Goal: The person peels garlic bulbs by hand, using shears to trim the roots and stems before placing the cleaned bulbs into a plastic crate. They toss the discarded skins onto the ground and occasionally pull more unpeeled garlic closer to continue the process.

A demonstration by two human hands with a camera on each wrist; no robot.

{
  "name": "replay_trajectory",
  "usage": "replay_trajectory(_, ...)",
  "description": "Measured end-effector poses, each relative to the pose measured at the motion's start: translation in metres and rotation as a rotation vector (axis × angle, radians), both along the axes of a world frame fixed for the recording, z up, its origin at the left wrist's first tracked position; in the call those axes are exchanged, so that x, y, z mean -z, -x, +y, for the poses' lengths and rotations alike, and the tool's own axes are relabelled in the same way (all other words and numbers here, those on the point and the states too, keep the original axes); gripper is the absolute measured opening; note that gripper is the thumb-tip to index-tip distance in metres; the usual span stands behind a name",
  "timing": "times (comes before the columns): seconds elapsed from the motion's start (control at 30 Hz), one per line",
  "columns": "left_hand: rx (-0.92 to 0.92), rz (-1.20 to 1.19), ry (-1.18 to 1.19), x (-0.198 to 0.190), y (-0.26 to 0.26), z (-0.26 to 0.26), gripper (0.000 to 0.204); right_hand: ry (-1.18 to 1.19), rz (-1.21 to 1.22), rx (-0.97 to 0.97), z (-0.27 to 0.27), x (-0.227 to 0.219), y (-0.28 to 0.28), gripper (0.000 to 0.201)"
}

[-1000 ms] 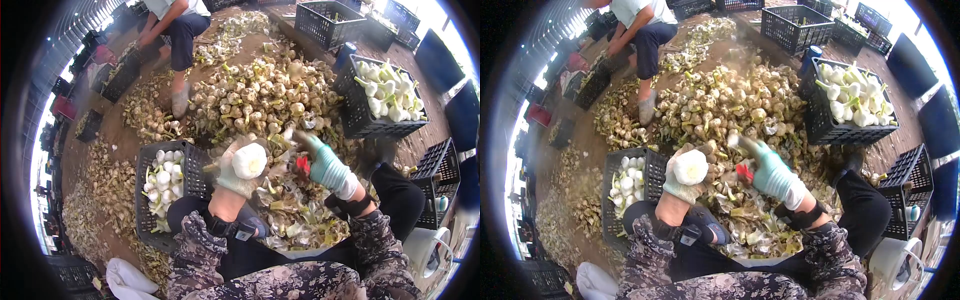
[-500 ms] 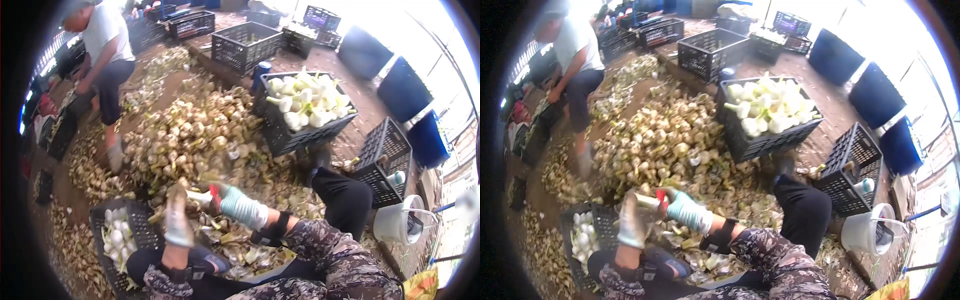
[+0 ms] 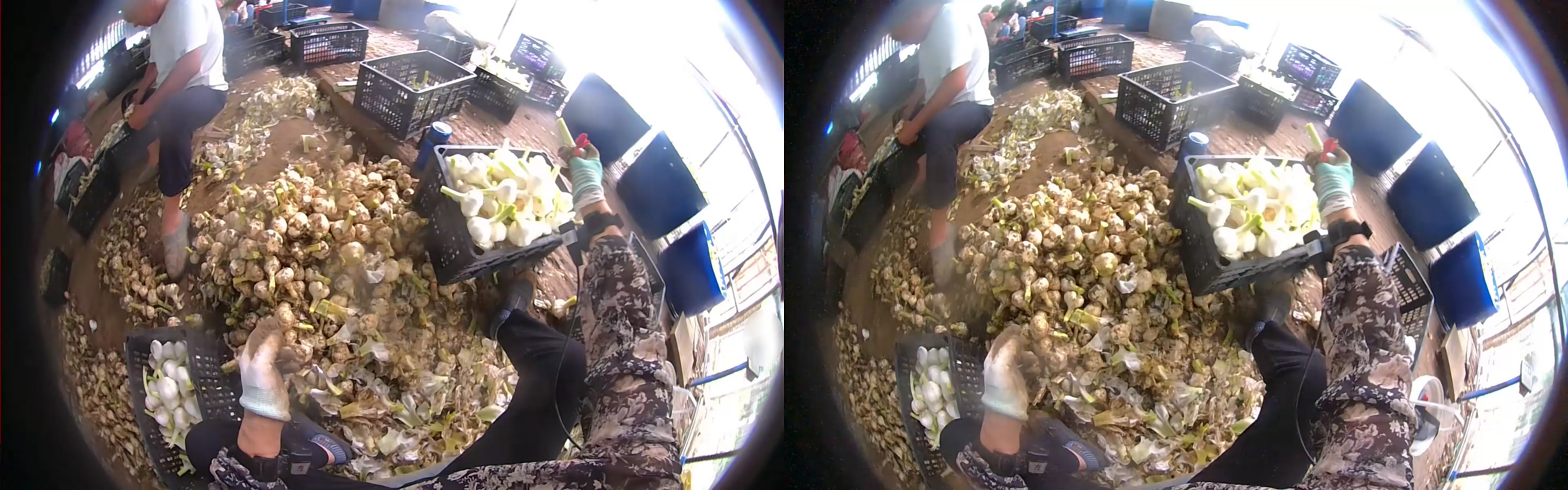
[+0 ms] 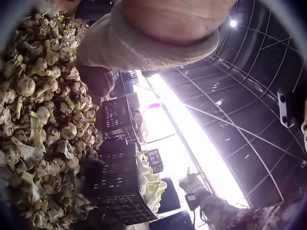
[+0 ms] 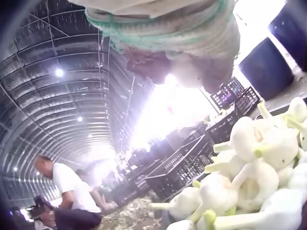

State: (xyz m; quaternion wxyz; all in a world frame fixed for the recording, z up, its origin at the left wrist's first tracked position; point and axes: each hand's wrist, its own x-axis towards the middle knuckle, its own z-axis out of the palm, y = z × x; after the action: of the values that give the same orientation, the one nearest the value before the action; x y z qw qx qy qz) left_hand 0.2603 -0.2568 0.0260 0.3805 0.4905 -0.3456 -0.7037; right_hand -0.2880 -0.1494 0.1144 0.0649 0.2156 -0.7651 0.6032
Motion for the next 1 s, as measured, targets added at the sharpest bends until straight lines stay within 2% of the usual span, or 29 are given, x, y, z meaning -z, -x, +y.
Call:
replay_trajectory(0.13,0.045,-0.053,0.018,0.005,0.006,-0.007,0.037,-0.108,0.105,0.098,-0.029,0.013,0.035,0.045)
replay_trajectory(0.2,0.062,-0.051,0.032,0.016,0.012,-0.012,0.037,0.035,0.332,0.039,-0.049,0.026,0.056,0.039)
replay_trajectory(0.23,0.083,-0.056,0.046,0.019,0.012,-0.010,0.036,-0.132,0.615,0.030,-0.053,0.035,0.067,0.035)
replay_trajectory(0.27,0.029,0.026,0.034,0.023,0.020,-0.009,0.034,-0.290,0.943,0.076,-0.056,0.044,0.080,0.032)
replay_trajectory(0.3,0.048,0.073,-0.054,0.019,0.021,-0.010,0.033,-0.384,1.253,0.148,-0.059,0.051,0.090,0.029)
replay_trajectory(0.33,0.037,0.060,-0.018,0.018,0.023,-0.012,0.034,-0.663,1.195,0.122,-0.059,0.051,0.076,0.029)
replay_trajectory(0.37,0.043,0.044,0.024,0.020,0.023,-0.016,0.035,-0.869,1.029,-0.255,-0.061,0.059,0.078,0.027)
replay_trajectory(0.4,-0.008,0.000,0.110,0.030,0.021,-0.021,0.035,-0.870,0.991,-0.330,-0.071,0.067,0.087,0.027)
replay_trajectory(0.43,0.008,-0.070,0.078,0.024,0.021,-0.022,0.039,-0.928,0.813,-0.314,-0.087,0.076,0.105,0.028)
replay_trajectory(0.5,-0.008,-0.059,0.022,0.016,0.022,-0.023,0.042,-1.052,0.475,-0.228,-0.105,0.083,0.122,0.039)
replay_trajectory(0.53,-0.026,-0.054,0.023,0.010,0.023,-0.024,0.041,-0.974,0.582,-0.091,-0.106,0.081,0.109,0.042)
replay_trajectory(0.57,-0.037,-0.048,0.022,0.009,0.022,-0.025,0.040,-0.895,0.686,0.050,-0.108,0.073,0.083,0.046)
replay_trajectory(0.6,-0.030,-0.002,0.054,0.016,0.017,-0.028,0.039,-0.762,0.541,-0.143,-0.106,0.047,0.008,0.041)
replay_trajectory(0.67,-0.051,0.017,0.037,0.013,0.013,-0.028,0.037,-0.425,0.286,-0.436,-0.111,0.063,-0.053,0.026)
replay_trajectory(0.7,-0.055,0.025,0.046,0.014,0.010,-0.028,0.036,-0.380,0.176,-0.624,-0.108,0.063,-0.107,0.023)
replay_trajectory(0.73,-0.049,0.012,0.056,0.013,0.007,-0.028,0.034,-0.413,0.086,-0.860,-0.099,0.075,-0.173,0.022)
replay_trajectory(0.8,-0.054,0.019,0.092,0.014,0.004,-0.027,0.034,-0.605,-0.041,-1.307,-0.083,0.118,-0.270,0.027)
replay_trajectory(0.87,-0.076,0.048,0.117,0.008,0.003,-0.023,0.033,-1.064,0.089,-1.515,-0.058,0.177,-0.343,0.024)
replay_trajectory(0.9,-0.082,0.054,0.117,0.007,0.001,-0.021,0.033,-1.201,-0.009,-1.541,-0.044,0.222,-0.371,0.022)
replay_trajectory(0.93,-0.068,0.042,0.147,0.006,-0.001,-0.019,0.032,-1.314,-0.169,-1.497,-0.032,0.246,-0.396,0.021)
replay_trajectory(0.97,-0.053,0.028,0.180,0.005,-0.003,-0.018,0.031,-1.342,-0.072,-1.360,-0.025,0.268,-0.420,0.022)
replay_trajectory(1.0,-0.055,0.001,0.184,0.001,-0.003,-0.016,0.029,-1.236,-0.087,-1.159,-0.011,0.310,-0.440,0.026)
